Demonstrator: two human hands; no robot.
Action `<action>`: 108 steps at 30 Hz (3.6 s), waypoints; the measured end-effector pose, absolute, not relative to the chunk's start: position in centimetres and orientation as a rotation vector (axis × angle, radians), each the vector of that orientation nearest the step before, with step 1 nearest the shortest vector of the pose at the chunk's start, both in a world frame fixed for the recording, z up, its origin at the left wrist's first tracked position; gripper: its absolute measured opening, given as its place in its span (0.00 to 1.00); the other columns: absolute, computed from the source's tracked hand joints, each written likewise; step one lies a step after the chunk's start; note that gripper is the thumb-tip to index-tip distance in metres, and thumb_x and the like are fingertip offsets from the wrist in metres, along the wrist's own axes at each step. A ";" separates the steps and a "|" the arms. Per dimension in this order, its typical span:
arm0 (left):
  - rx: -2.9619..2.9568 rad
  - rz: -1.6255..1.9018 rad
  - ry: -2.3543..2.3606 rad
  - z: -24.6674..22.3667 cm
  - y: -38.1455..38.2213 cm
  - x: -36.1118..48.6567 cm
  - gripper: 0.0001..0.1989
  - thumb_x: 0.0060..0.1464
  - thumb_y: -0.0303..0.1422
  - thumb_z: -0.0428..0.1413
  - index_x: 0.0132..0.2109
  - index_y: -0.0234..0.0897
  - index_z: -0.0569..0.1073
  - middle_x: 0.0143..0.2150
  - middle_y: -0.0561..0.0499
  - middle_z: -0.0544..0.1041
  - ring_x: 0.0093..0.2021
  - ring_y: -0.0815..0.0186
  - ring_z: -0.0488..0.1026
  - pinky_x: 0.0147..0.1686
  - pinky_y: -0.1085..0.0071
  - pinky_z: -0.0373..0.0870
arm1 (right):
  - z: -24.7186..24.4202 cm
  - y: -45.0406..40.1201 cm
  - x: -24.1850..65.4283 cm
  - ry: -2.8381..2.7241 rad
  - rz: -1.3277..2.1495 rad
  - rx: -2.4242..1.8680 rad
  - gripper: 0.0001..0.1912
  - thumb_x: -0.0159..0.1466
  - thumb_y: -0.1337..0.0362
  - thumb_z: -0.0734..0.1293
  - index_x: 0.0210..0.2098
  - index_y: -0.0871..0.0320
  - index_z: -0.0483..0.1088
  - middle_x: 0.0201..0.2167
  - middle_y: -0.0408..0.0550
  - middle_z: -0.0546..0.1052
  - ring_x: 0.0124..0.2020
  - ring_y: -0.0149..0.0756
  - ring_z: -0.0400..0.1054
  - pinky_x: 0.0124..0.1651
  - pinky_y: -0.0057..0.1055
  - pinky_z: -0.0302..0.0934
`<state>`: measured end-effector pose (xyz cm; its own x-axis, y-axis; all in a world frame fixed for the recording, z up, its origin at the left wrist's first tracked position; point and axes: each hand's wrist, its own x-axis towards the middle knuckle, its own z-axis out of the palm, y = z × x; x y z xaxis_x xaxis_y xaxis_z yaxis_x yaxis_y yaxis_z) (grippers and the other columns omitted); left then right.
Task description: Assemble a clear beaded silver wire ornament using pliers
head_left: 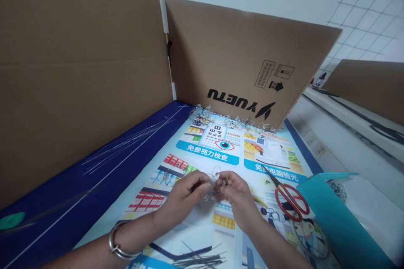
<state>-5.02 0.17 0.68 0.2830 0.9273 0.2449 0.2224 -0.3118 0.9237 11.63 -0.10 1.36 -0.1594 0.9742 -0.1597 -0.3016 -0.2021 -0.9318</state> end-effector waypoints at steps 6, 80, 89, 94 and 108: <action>1.447 1.128 1.041 0.4 0.9 -5.2 0.09 0.56 0.36 0.49 0.38 0.35 0.68 0.30 0.53 0.66 0.28 0.71 0.61 0.27 0.76 0.59 | 1.2 0.2 12.1 -1.024 1.462 -1.175 0.13 0.51 0.61 0.70 0.35 0.59 0.70 0.24 0.42 0.72 0.23 0.29 0.66 0.29 0.30 0.63; 1.203 1.091 0.977 -0.6 1.5 -5.2 0.06 0.54 0.34 0.50 0.34 0.35 0.66 0.21 0.58 0.61 0.21 0.73 0.59 0.22 0.77 0.59 | 0.6 -1.9 13.0 -2.779 -0.284 -0.809 0.10 0.62 0.73 0.59 0.43 0.62 0.65 0.31 0.48 0.68 0.32 0.37 0.56 0.34 0.36 0.52; 1.151 0.911 0.889 -0.8 2.2 -5.7 0.08 0.54 0.36 0.51 0.36 0.34 0.67 0.21 0.57 0.65 0.21 0.72 0.64 0.23 0.76 0.60 | 0.1 -2.0 13.1 -2.800 -0.181 -0.938 0.04 0.60 0.73 0.60 0.33 0.59 0.64 0.30 0.47 0.66 0.33 0.37 0.55 0.35 0.35 0.51; 1.052 0.815 0.806 -0.4 2.5 -6.8 0.11 0.52 0.37 0.55 0.39 0.34 0.68 0.27 0.54 0.69 0.26 0.70 0.69 0.28 0.74 0.64 | 0.2 -1.9 13.1 -2.751 -0.171 -0.959 0.04 0.60 0.72 0.60 0.29 0.59 0.63 0.29 0.46 0.66 0.32 0.36 0.55 0.34 0.34 0.50; 1.092 0.823 0.881 -0.6 2.6 -6.5 0.11 0.50 0.37 0.56 0.38 0.34 0.68 0.26 0.53 0.70 0.25 0.71 0.69 0.27 0.74 0.64 | 0.0 -1.8 13.1 -2.690 -0.124 -0.978 0.04 0.60 0.72 0.60 0.30 0.58 0.64 0.29 0.47 0.66 0.33 0.37 0.56 0.35 0.34 0.51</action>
